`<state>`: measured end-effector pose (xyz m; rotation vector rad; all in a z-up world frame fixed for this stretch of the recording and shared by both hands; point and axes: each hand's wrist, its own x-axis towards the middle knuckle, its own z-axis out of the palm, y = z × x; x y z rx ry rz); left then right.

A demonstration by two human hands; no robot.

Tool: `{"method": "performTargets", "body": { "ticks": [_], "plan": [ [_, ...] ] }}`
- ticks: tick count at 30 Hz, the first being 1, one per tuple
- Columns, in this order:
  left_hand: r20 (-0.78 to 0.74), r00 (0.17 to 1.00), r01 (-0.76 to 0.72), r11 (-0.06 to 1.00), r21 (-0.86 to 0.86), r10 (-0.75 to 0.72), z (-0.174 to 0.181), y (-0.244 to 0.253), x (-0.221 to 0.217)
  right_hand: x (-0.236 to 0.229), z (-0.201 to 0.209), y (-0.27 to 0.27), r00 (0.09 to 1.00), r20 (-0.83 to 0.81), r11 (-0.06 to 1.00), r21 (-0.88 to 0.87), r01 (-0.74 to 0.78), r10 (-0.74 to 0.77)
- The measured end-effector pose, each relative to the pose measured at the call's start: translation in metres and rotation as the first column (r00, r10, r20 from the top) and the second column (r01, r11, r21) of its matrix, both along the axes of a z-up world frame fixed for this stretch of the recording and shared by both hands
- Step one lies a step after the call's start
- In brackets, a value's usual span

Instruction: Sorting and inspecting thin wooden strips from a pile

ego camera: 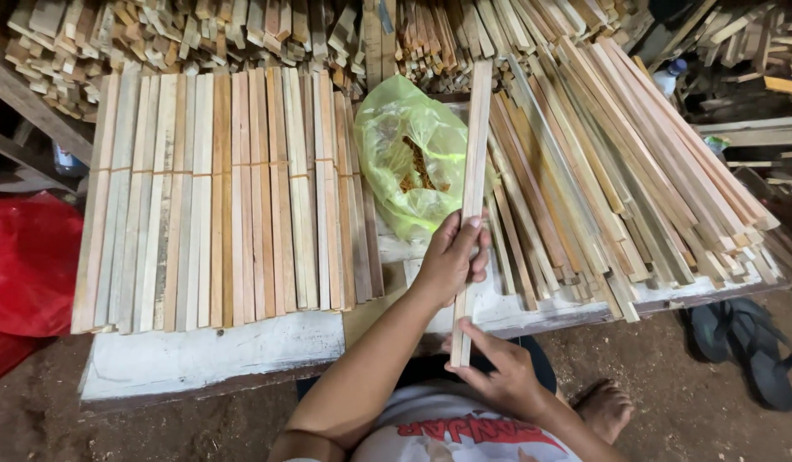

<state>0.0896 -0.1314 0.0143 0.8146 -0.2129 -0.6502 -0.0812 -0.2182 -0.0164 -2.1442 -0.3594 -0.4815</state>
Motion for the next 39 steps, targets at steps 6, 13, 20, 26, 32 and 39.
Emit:
{"method": "performTargets", "body": {
  "ticks": [6, 13, 20, 26, 32, 39],
  "plan": [
    [0.114, 0.976, -0.193, 0.98, 0.043, 0.187, -0.02, 0.014, 0.006, 0.002, -0.003, 0.006, 0.907, -0.271, 0.809, 0.577, -0.116, 0.323],
    [0.014, 0.92, -0.39, 0.918, -0.066, 0.392, -0.014, 0.046, 0.012, 0.032, -0.006, 0.014, 0.879, -0.363, 0.768, 0.64, -0.005, 0.308],
    [-0.097, 0.866, -0.48, 0.87, 0.113, 0.491, -0.008, 0.07, 0.01, 0.171, 0.014, -0.017, 0.974, -0.025, 0.972, 0.068, 0.226, -0.225],
    [-0.176, 0.87, -0.442, 0.887, 0.132, 0.46, -0.026, 0.073, 0.002, 0.281, -0.013, -0.015, 0.934, -0.017, 0.889, -0.315, 0.333, -0.356],
    [-0.205, 0.869, -0.423, 0.892, 0.159, 0.449, -0.03, 0.082, -0.001, 0.29, -0.027, 0.01, 0.943, -0.127, 0.919, -0.298, 0.259, -0.307],
    [-0.207, 0.86, -0.438, 0.883, 0.167, 0.466, -0.021, 0.085, -0.004, 0.267, 0.008, -0.004, 0.923, -0.201, 0.907, 0.206, 0.367, -0.328]
  ]
}}
